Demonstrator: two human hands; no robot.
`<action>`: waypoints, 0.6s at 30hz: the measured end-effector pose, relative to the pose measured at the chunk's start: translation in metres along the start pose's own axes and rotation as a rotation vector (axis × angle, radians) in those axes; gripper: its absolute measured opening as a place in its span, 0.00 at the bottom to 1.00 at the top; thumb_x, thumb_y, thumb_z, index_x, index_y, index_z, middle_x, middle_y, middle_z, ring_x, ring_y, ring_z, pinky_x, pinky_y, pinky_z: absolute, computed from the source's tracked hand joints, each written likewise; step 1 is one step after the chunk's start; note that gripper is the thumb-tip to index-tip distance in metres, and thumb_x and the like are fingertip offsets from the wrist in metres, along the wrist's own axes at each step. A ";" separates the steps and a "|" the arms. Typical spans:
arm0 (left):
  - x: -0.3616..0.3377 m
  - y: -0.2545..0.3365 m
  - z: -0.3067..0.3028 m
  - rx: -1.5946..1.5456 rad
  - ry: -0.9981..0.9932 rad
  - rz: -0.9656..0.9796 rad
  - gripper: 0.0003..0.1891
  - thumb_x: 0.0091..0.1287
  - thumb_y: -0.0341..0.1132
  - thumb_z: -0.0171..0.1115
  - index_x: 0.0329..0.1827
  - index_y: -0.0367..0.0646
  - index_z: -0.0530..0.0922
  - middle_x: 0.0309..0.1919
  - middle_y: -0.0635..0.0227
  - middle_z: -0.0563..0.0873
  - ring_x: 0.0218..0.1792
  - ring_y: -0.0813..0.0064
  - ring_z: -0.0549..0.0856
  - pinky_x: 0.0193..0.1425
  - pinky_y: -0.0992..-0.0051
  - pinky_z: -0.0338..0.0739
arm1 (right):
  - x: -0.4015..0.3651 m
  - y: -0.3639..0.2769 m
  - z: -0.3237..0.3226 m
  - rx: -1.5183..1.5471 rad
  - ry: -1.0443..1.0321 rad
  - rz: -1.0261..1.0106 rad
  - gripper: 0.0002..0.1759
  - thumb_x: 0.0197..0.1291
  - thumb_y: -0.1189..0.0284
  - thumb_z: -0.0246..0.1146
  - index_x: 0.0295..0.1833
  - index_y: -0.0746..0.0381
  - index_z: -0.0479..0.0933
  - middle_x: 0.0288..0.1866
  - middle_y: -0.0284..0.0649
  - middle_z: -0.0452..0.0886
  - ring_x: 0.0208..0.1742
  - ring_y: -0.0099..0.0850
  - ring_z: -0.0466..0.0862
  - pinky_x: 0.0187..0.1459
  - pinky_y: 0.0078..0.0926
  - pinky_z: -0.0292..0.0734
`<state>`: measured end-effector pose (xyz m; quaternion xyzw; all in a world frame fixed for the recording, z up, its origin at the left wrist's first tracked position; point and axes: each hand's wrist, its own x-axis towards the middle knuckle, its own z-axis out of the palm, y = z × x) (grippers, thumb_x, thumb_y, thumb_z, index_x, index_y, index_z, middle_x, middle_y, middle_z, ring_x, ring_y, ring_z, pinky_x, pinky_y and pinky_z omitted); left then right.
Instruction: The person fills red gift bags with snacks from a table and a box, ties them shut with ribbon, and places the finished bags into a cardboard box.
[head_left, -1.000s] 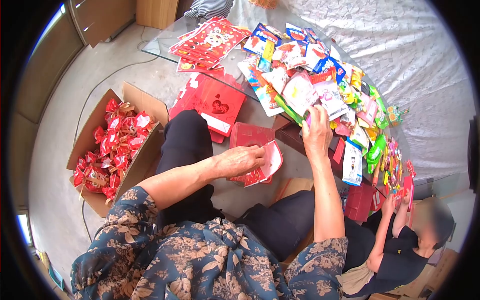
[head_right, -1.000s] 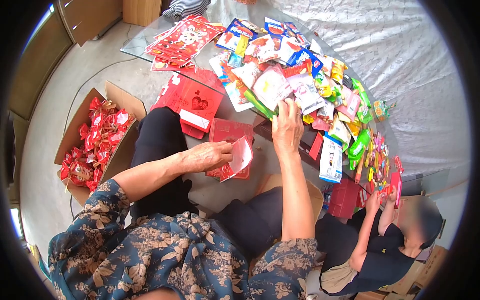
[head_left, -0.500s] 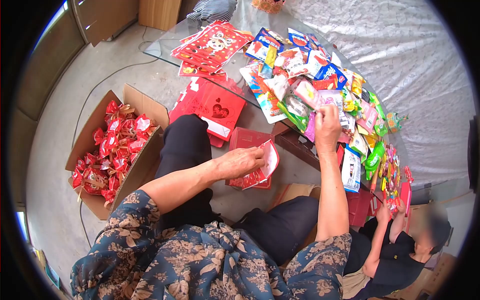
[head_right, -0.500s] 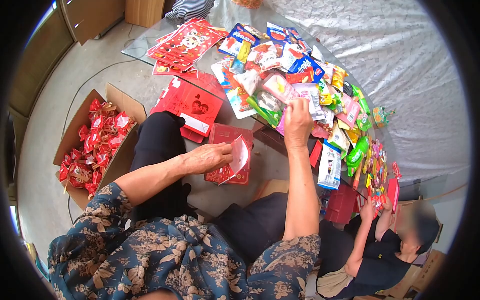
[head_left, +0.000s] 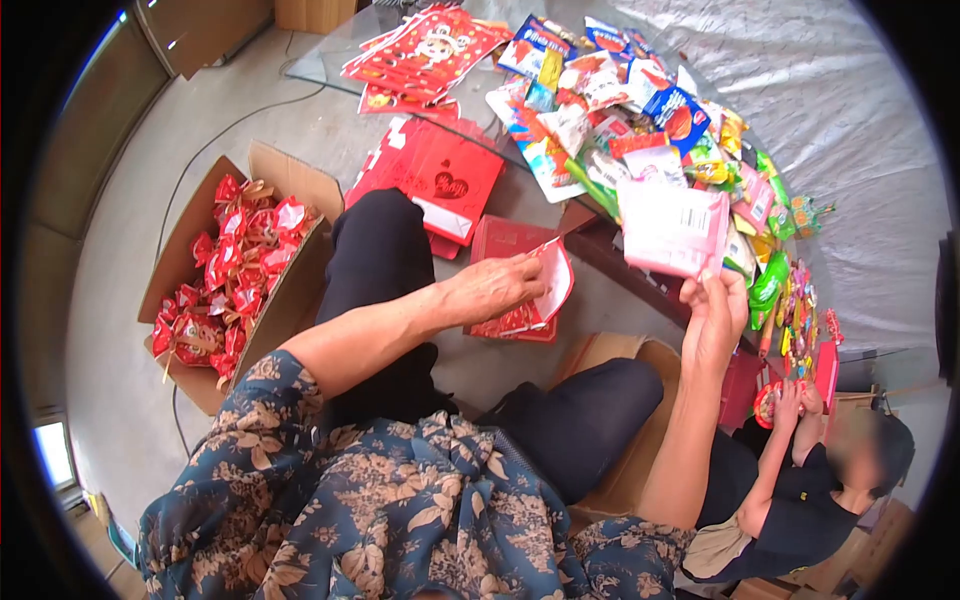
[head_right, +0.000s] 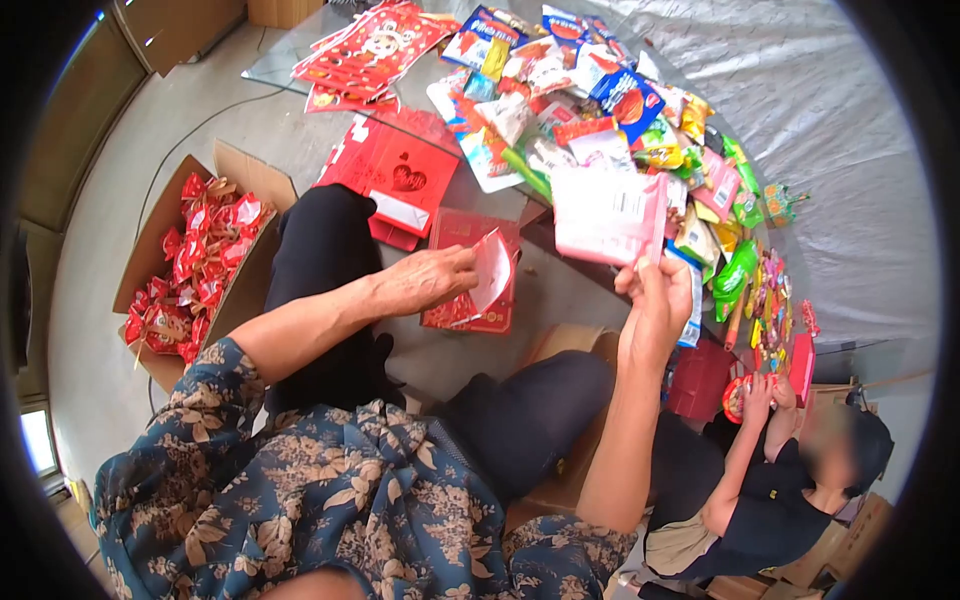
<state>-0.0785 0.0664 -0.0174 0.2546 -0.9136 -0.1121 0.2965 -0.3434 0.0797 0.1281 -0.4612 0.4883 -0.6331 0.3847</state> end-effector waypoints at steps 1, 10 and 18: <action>-0.001 0.002 -0.001 -0.003 -0.031 -0.028 0.04 0.58 0.27 0.57 0.35 0.39 0.73 0.40 0.60 0.72 0.45 0.62 0.78 0.45 0.66 0.78 | -0.015 0.003 -0.006 0.001 -0.023 0.063 0.05 0.63 0.78 0.61 0.40 0.63 0.70 0.32 0.38 0.78 0.27 0.25 0.78 0.32 0.23 0.75; 0.003 0.007 0.008 -0.024 -0.096 0.009 0.07 0.57 0.27 0.58 0.38 0.39 0.75 0.42 0.60 0.72 0.50 0.61 0.77 0.51 0.65 0.78 | -0.063 0.038 -0.013 -0.046 -0.052 0.319 0.04 0.61 0.78 0.60 0.38 0.61 0.71 0.29 0.35 0.77 0.23 0.24 0.76 0.27 0.21 0.72; 0.006 0.019 0.006 -0.068 -0.141 0.074 0.09 0.56 0.27 0.59 0.40 0.41 0.76 0.44 0.62 0.72 0.50 0.62 0.77 0.51 0.66 0.78 | -0.068 0.068 -0.003 -0.095 -0.027 0.338 0.05 0.62 0.75 0.61 0.38 0.61 0.71 0.30 0.37 0.80 0.26 0.24 0.81 0.31 0.20 0.76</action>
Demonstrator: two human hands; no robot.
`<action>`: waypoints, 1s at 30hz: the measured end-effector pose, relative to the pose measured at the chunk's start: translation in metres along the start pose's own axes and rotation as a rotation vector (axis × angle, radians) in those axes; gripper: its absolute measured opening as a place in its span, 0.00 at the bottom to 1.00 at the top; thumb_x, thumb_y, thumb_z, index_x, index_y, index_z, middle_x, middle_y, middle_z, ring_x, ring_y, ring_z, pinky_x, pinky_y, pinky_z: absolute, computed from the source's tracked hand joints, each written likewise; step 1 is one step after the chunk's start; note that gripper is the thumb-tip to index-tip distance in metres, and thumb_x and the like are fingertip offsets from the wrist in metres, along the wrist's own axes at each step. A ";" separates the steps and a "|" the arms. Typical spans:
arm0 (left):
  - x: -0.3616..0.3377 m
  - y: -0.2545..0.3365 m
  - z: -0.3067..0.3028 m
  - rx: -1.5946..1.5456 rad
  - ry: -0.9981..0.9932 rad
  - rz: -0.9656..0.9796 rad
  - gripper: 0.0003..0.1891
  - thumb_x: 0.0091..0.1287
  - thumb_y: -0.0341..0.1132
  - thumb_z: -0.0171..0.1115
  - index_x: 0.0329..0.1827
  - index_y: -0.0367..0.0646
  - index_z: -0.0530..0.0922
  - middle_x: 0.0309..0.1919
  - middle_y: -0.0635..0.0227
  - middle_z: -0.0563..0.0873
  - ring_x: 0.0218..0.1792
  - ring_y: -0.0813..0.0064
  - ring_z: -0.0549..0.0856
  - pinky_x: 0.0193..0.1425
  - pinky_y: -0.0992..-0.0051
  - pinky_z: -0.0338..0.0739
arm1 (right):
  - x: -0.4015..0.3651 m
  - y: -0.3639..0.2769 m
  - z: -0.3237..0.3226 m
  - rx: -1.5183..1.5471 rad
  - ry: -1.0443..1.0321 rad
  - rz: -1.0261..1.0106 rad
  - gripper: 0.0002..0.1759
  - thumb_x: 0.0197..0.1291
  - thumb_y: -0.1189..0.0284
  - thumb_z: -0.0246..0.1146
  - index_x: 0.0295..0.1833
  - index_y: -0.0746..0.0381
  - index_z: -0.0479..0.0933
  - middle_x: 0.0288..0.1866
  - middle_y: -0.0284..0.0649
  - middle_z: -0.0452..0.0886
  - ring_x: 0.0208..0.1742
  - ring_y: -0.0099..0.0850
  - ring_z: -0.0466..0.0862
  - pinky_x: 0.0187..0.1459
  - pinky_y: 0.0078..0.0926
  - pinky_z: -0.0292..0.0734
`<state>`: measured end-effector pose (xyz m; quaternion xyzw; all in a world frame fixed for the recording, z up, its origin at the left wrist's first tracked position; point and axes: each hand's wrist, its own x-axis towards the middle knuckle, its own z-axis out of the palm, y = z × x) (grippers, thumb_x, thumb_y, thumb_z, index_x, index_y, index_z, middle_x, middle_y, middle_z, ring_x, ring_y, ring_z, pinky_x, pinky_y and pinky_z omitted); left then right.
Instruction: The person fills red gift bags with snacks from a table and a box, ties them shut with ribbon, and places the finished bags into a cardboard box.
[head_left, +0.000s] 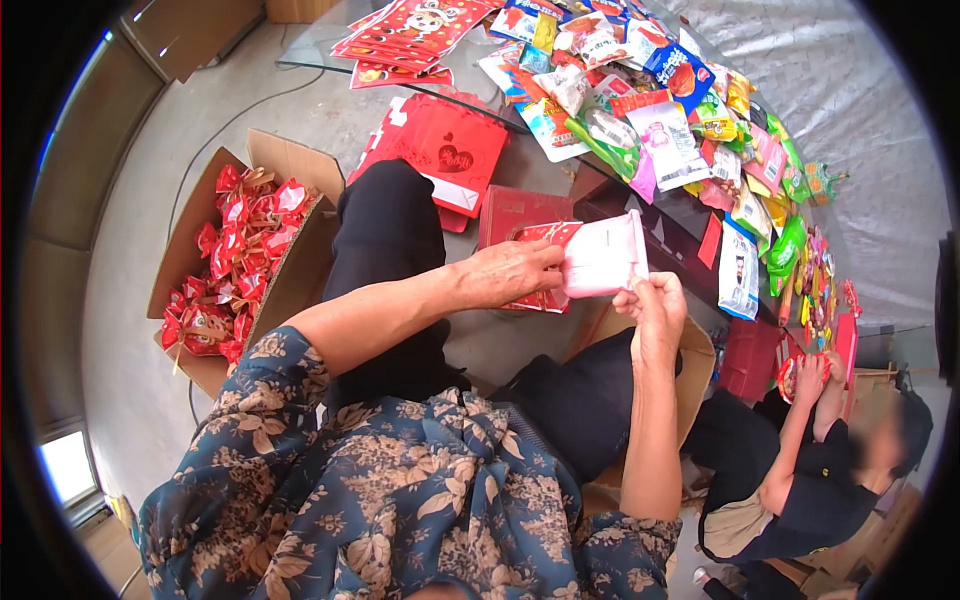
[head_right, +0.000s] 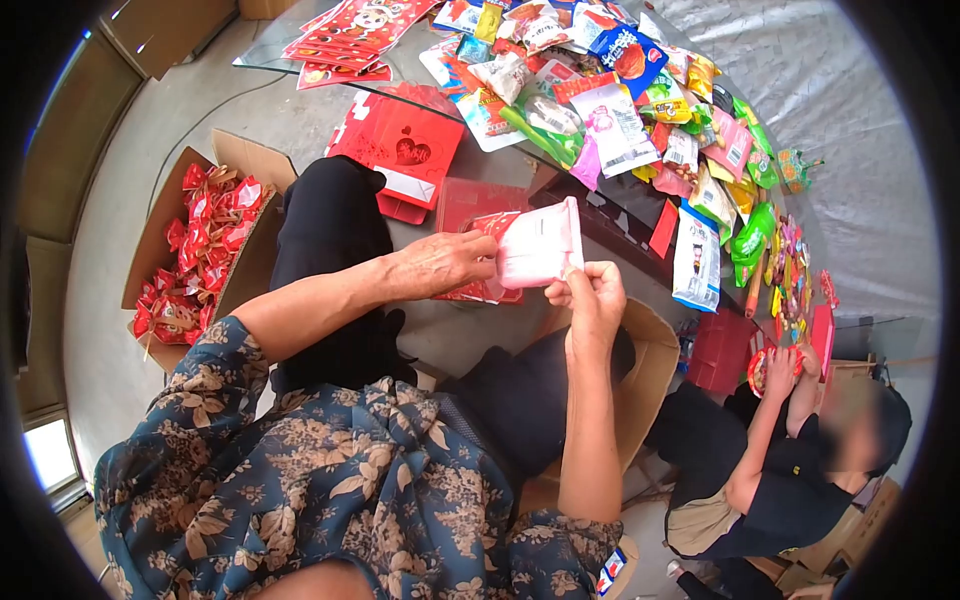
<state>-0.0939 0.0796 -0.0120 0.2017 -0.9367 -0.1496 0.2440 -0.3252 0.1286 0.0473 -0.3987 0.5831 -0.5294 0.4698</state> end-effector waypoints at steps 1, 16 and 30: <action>0.000 -0.001 0.002 0.007 -0.003 0.005 0.09 0.55 0.27 0.59 0.40 0.42 0.76 0.44 0.62 0.72 0.50 0.62 0.77 0.51 0.66 0.78 | -0.001 0.003 0.002 -0.011 -0.008 0.003 0.06 0.61 0.75 0.61 0.39 0.61 0.70 0.31 0.39 0.81 0.27 0.26 0.83 0.32 0.20 0.77; -0.002 0.004 0.002 -0.041 0.012 -0.017 0.09 0.54 0.26 0.60 0.39 0.40 0.78 0.46 0.61 0.73 0.49 0.62 0.79 0.45 0.65 0.80 | -0.006 0.049 0.015 -0.539 -0.066 -0.024 0.07 0.62 0.72 0.64 0.35 0.65 0.78 0.23 0.33 0.78 0.23 0.19 0.77 0.26 0.20 0.72; -0.006 -0.002 0.003 0.006 0.064 -0.012 0.09 0.54 0.26 0.59 0.38 0.39 0.75 0.42 0.61 0.74 0.46 0.61 0.79 0.46 0.64 0.78 | 0.026 0.057 0.012 -0.460 -0.168 0.067 0.06 0.61 0.72 0.64 0.33 0.62 0.78 0.25 0.32 0.80 0.24 0.18 0.78 0.26 0.19 0.71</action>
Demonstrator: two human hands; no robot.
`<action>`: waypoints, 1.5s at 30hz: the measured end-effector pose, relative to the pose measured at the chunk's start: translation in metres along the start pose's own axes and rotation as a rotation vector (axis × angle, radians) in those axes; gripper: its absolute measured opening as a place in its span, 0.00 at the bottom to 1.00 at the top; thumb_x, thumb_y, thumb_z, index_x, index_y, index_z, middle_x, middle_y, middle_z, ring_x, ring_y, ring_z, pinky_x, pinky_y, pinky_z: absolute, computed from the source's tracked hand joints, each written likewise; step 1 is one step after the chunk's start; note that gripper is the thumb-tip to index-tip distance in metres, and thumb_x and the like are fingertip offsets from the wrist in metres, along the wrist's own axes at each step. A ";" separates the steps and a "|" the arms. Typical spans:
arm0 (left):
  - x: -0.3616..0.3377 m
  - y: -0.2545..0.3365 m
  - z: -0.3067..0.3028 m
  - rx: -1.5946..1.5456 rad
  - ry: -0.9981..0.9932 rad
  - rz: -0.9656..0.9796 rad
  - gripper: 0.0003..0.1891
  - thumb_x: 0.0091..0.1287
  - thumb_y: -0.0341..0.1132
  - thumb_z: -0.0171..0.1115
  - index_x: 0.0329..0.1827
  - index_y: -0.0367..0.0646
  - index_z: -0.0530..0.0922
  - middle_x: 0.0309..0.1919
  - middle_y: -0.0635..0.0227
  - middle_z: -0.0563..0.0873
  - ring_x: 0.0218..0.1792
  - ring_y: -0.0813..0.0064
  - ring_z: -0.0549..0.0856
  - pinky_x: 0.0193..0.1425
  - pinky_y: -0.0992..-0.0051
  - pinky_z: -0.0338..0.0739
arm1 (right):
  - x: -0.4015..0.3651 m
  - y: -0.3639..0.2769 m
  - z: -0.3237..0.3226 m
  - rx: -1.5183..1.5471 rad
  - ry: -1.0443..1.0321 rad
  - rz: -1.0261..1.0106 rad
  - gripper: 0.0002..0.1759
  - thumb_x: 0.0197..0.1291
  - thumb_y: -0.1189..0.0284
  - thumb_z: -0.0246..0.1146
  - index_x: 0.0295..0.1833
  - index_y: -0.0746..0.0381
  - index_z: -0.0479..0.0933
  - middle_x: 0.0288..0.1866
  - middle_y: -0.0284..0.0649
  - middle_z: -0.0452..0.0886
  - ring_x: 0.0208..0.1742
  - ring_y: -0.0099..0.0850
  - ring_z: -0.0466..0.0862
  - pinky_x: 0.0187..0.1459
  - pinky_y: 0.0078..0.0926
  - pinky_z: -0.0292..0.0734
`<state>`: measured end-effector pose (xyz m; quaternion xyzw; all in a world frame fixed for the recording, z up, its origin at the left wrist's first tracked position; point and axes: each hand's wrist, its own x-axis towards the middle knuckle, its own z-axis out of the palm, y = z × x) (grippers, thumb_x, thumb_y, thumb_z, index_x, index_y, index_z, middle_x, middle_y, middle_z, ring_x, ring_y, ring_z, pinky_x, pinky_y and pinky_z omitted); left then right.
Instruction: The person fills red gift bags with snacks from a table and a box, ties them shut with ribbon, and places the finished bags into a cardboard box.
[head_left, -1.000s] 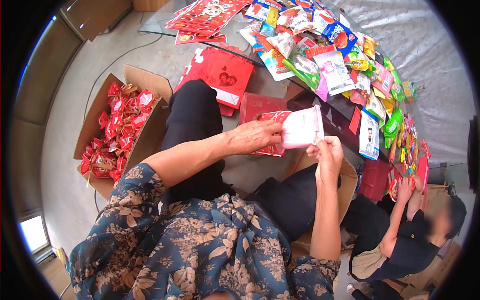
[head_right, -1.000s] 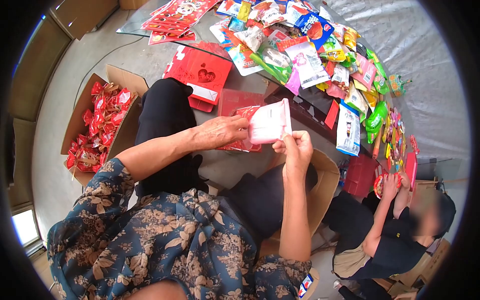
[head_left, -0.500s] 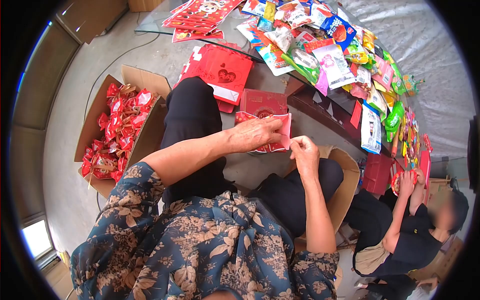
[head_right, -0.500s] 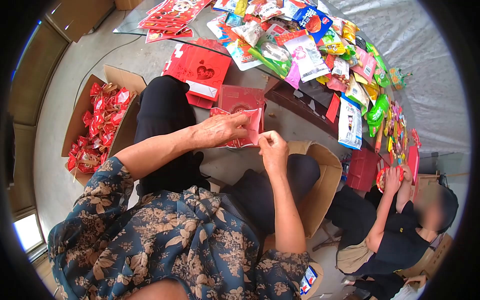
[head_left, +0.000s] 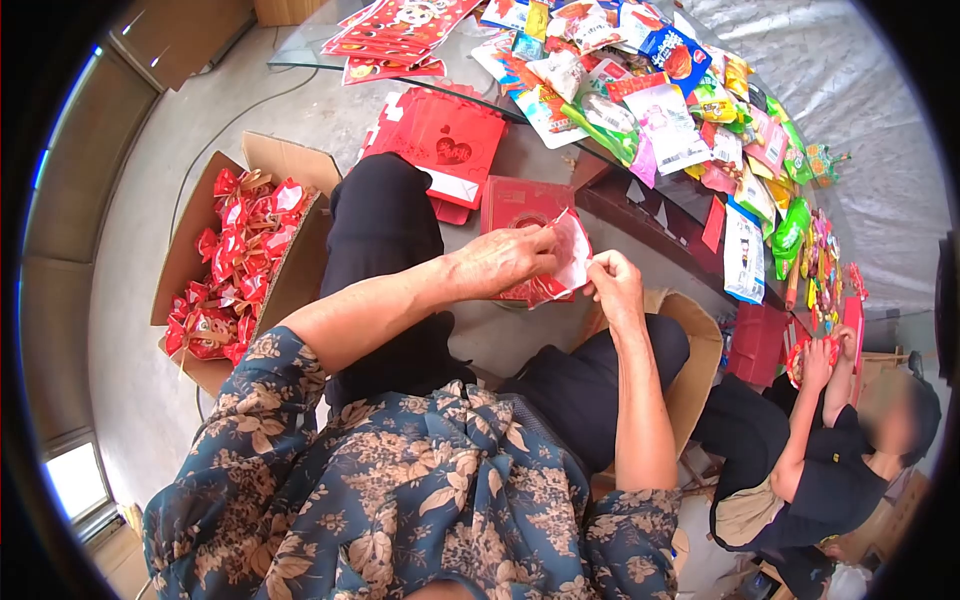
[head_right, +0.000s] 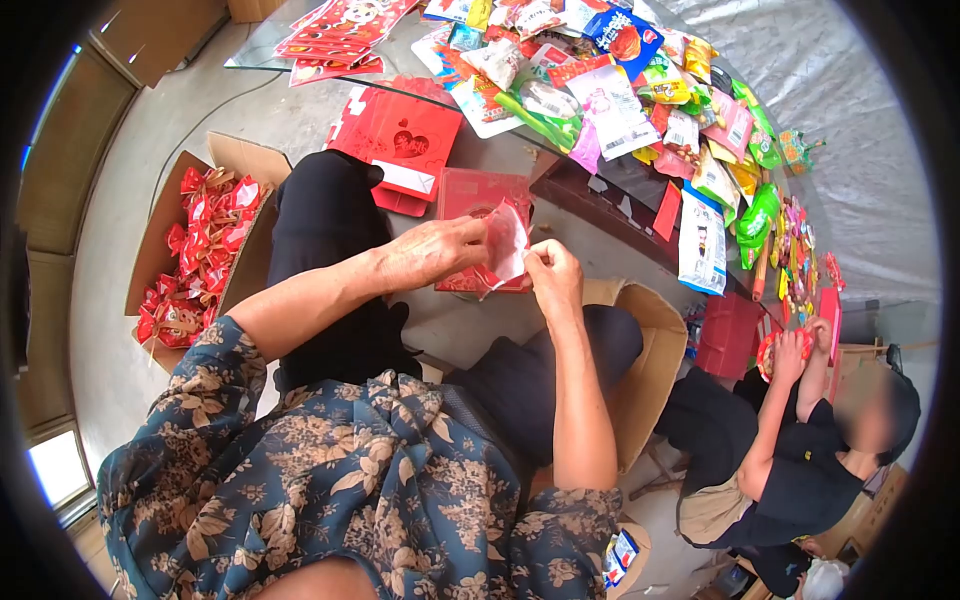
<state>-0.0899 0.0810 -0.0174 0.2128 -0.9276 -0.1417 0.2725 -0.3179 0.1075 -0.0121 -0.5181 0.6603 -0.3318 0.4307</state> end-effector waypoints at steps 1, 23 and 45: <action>-0.001 0.000 -0.002 0.000 -0.015 -0.004 0.08 0.54 0.26 0.59 0.38 0.39 0.75 0.42 0.61 0.73 0.45 0.61 0.79 0.46 0.64 0.77 | 0.000 0.000 -0.002 -0.046 -0.019 -0.014 0.06 0.61 0.72 0.64 0.33 0.62 0.78 0.25 0.31 0.80 0.25 0.18 0.78 0.26 0.18 0.70; 0.004 0.002 -0.004 -0.105 -0.055 0.023 0.10 0.54 0.26 0.60 0.40 0.39 0.75 0.41 0.60 0.75 0.44 0.60 0.79 0.47 0.63 0.77 | 0.015 -0.035 -0.044 -0.198 0.214 -0.314 0.05 0.62 0.73 0.62 0.39 0.64 0.77 0.32 0.34 0.80 0.27 0.21 0.79 0.32 0.23 0.75; 0.006 -0.005 -0.006 -0.102 0.007 0.013 0.10 0.55 0.26 0.58 0.40 0.39 0.75 0.39 0.62 0.74 0.44 0.61 0.79 0.45 0.62 0.78 | 0.136 -0.055 -0.107 0.430 0.419 -0.313 0.06 0.64 0.74 0.62 0.37 0.60 0.70 0.26 0.34 0.78 0.21 0.22 0.79 0.19 0.15 0.64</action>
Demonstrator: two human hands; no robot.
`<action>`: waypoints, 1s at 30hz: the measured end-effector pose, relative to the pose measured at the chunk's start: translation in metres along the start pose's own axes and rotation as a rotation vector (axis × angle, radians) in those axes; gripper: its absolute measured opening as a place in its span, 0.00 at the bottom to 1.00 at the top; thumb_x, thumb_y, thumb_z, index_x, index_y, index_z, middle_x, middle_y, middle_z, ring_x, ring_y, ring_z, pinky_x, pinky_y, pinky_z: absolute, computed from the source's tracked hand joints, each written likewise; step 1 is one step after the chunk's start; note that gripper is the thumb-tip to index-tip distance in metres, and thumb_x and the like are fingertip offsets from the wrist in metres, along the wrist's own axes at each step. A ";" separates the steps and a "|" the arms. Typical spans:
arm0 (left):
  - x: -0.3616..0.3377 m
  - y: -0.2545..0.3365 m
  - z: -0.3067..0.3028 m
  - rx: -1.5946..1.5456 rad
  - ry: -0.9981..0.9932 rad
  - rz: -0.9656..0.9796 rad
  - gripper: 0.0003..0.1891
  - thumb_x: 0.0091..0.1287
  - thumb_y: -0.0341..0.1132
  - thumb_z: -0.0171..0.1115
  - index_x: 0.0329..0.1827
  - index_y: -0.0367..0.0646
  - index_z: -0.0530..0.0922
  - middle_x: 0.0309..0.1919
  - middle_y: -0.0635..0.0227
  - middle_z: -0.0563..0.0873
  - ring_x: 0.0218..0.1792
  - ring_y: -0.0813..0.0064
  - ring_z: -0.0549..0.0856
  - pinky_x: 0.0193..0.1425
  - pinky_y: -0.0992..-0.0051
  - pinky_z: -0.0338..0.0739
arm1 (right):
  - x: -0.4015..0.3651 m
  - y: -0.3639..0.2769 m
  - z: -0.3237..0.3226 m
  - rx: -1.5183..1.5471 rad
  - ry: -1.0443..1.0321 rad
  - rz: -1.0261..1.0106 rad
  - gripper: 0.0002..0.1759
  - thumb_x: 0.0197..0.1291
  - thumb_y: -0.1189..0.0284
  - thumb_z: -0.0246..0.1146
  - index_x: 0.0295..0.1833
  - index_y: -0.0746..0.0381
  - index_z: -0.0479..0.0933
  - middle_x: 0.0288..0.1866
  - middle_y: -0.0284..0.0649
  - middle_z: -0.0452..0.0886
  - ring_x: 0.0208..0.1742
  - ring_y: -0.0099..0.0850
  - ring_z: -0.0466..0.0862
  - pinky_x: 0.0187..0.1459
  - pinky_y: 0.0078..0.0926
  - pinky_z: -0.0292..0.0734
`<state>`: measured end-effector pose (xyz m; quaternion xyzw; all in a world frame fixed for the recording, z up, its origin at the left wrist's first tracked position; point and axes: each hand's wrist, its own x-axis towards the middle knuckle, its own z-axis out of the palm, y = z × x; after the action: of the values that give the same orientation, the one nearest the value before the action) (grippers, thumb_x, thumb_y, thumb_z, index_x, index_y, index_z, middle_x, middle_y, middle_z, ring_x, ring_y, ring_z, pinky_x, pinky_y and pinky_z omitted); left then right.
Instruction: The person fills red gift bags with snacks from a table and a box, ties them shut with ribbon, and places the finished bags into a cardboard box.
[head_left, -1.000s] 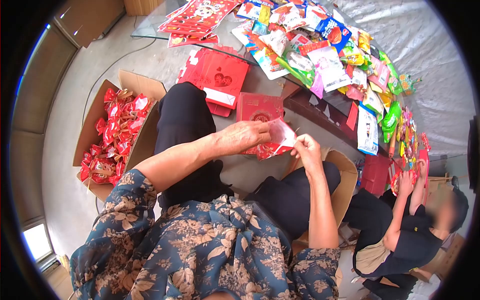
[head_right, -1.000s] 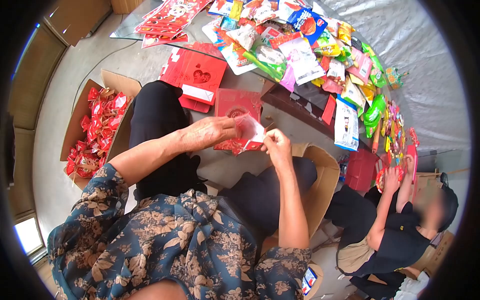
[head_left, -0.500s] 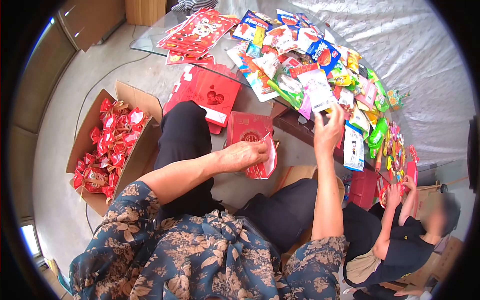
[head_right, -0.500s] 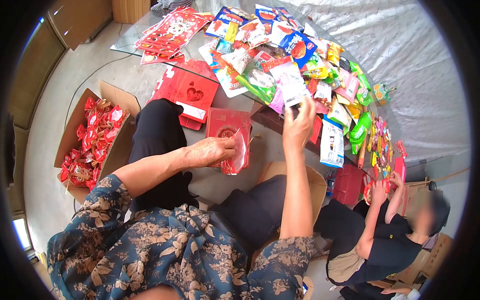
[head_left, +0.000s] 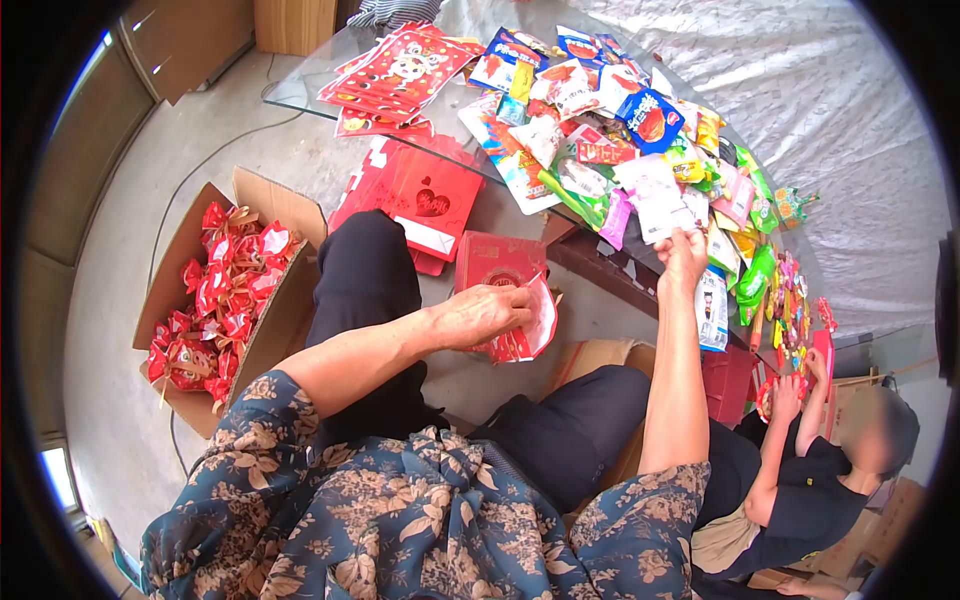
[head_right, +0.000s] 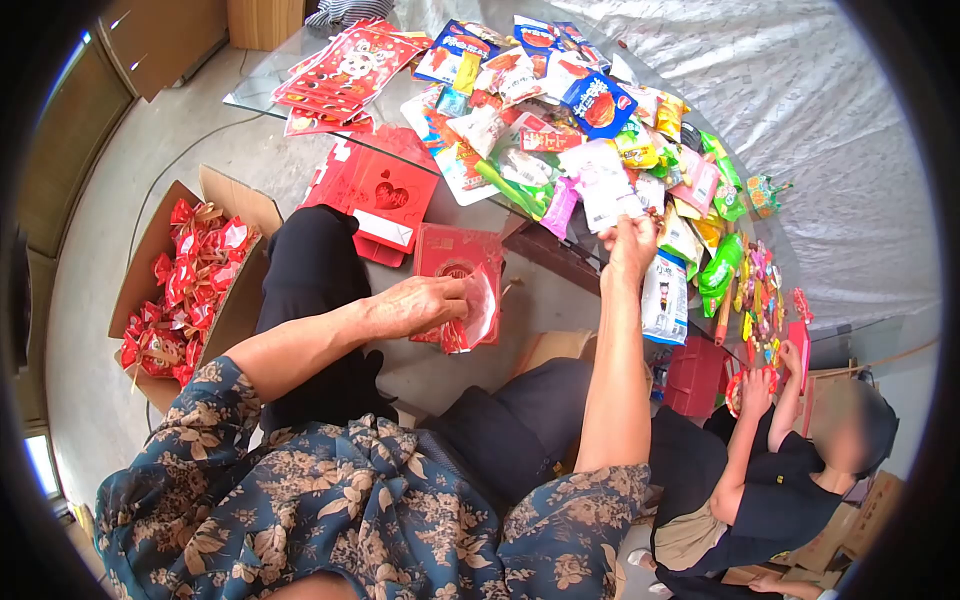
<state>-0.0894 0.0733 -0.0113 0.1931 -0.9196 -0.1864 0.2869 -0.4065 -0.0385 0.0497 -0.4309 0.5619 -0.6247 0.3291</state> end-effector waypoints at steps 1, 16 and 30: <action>-0.001 0.000 0.000 0.001 -0.020 -0.014 0.10 0.55 0.26 0.58 0.40 0.39 0.75 0.39 0.61 0.74 0.44 0.60 0.79 0.45 0.63 0.78 | -0.001 -0.003 -0.007 -0.028 0.046 -0.016 0.07 0.64 0.74 0.62 0.36 0.60 0.70 0.26 0.35 0.78 0.21 0.23 0.79 0.21 0.16 0.66; 0.004 0.001 0.008 -0.018 -0.037 0.005 0.10 0.55 0.25 0.59 0.41 0.38 0.76 0.42 0.61 0.76 0.46 0.59 0.81 0.44 0.64 0.79 | -0.073 -0.028 0.043 -0.923 -0.242 -0.694 0.26 0.47 0.74 0.74 0.54 0.60 0.76 0.48 0.40 0.78 0.45 0.37 0.82 0.45 0.34 0.79; -0.001 -0.003 0.005 0.000 -0.077 -0.037 0.08 0.54 0.25 0.59 0.38 0.39 0.74 0.39 0.62 0.75 0.43 0.60 0.80 0.42 0.65 0.79 | -0.099 -0.050 0.041 -0.683 -0.080 -0.630 0.10 0.54 0.81 0.66 0.43 0.65 0.78 0.39 0.40 0.79 0.37 0.35 0.80 0.40 0.32 0.76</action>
<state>-0.0903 0.0720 -0.0169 0.2030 -0.9262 -0.1988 0.2479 -0.3248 0.0402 0.0818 -0.6880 0.5640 -0.4564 -0.0161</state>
